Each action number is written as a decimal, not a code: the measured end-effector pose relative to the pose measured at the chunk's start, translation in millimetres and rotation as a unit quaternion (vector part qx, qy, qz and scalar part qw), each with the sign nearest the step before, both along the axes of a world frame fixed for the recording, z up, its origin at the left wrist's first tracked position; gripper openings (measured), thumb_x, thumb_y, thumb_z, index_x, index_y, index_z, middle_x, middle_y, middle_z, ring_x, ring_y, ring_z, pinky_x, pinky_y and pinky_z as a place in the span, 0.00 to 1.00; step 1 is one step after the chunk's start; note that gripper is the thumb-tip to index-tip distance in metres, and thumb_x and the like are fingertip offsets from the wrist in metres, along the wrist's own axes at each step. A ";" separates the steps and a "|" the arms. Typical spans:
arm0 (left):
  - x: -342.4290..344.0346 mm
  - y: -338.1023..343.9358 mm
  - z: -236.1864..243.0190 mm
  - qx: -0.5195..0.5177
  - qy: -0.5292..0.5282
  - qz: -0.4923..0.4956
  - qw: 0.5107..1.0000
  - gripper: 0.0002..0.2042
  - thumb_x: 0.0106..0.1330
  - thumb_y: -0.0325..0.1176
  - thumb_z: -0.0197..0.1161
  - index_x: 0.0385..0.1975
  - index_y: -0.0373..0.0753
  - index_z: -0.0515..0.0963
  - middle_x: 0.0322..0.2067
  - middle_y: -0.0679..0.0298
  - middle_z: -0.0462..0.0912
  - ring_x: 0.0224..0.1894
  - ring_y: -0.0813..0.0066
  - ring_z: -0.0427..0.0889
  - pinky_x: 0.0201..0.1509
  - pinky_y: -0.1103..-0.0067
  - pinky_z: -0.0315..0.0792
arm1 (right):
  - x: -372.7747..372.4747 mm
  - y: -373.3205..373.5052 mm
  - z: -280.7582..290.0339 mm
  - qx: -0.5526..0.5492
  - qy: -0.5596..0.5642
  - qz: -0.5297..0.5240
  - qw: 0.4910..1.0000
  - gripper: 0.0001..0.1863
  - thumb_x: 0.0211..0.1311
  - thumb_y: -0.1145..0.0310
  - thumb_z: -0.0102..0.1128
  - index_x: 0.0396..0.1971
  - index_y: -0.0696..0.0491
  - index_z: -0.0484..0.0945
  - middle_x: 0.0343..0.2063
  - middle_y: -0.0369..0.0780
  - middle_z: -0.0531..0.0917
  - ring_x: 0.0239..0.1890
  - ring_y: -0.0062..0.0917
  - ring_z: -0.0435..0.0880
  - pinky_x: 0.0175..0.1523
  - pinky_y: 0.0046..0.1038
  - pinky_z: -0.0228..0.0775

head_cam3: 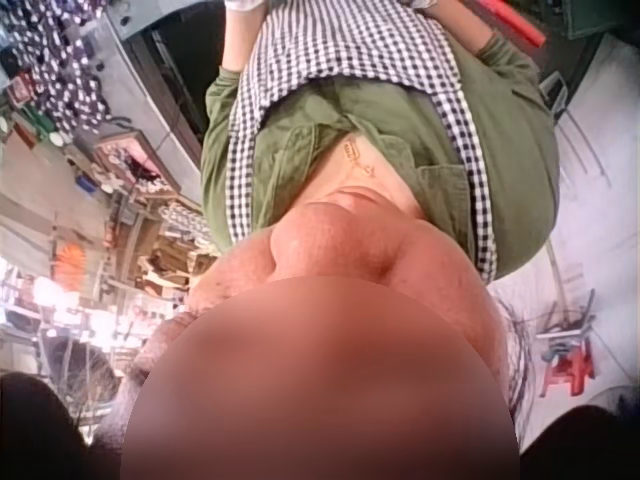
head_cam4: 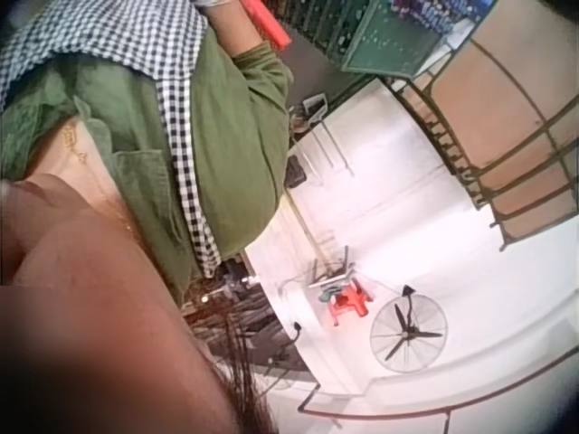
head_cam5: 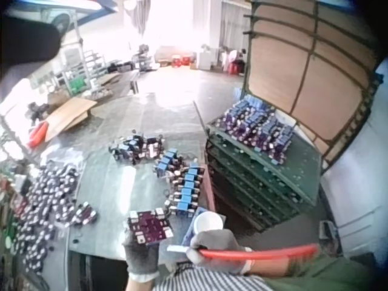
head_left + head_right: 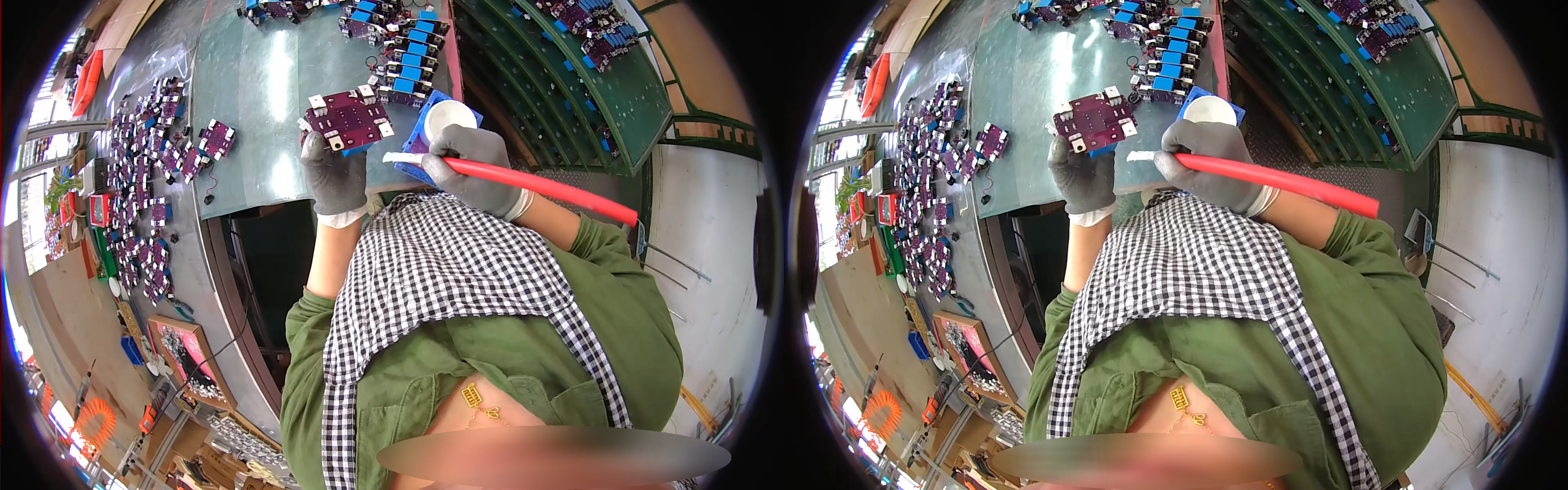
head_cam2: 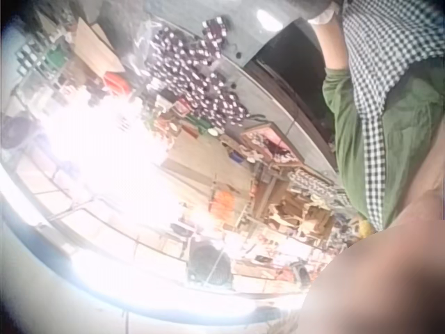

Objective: Applying a white liquid coating to purple circuit boards using a brush.

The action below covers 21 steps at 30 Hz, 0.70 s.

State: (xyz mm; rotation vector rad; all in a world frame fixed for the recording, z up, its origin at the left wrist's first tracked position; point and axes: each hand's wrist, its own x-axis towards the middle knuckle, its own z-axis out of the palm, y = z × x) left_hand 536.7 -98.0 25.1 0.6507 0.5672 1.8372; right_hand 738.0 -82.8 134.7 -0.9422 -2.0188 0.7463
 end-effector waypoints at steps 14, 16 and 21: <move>-4.4 -2.8 22.8 -0.080 0.011 -0.026 0.996 0.16 0.71 0.30 0.51 0.57 0.36 0.68 0.54 0.59 0.75 0.56 0.65 0.77 0.62 0.67 0.71 | -31.3 1.3 9.5 0.017 0.074 0.041 0.996 0.08 0.47 0.77 0.69 0.24 0.53 0.76 0.20 0.37 0.77 0.23 0.25 0.78 0.27 0.26 0.68; -15.5 6.3 -2.1 -0.064 0.066 0.028 0.995 0.17 0.70 0.32 0.52 0.56 0.35 0.69 0.53 0.55 0.76 0.55 0.64 0.77 0.61 0.64 0.72 | -27.0 2.4 4.7 0.004 0.049 0.033 0.998 0.06 0.52 0.73 0.67 0.25 0.54 0.77 0.18 0.38 0.79 0.21 0.25 0.81 0.27 0.25 0.71; -118.8 47.5 -109.6 -0.018 -0.475 -0.034 0.879 0.20 0.63 0.36 0.56 0.53 0.32 0.73 0.53 0.49 0.77 0.57 0.54 0.75 0.66 0.57 0.66 | 19.6 32.4 -10.7 -0.009 0.048 -0.084 0.995 0.06 0.51 0.72 0.69 0.29 0.52 0.81 0.25 0.39 0.83 0.24 0.23 0.80 0.31 0.23 0.73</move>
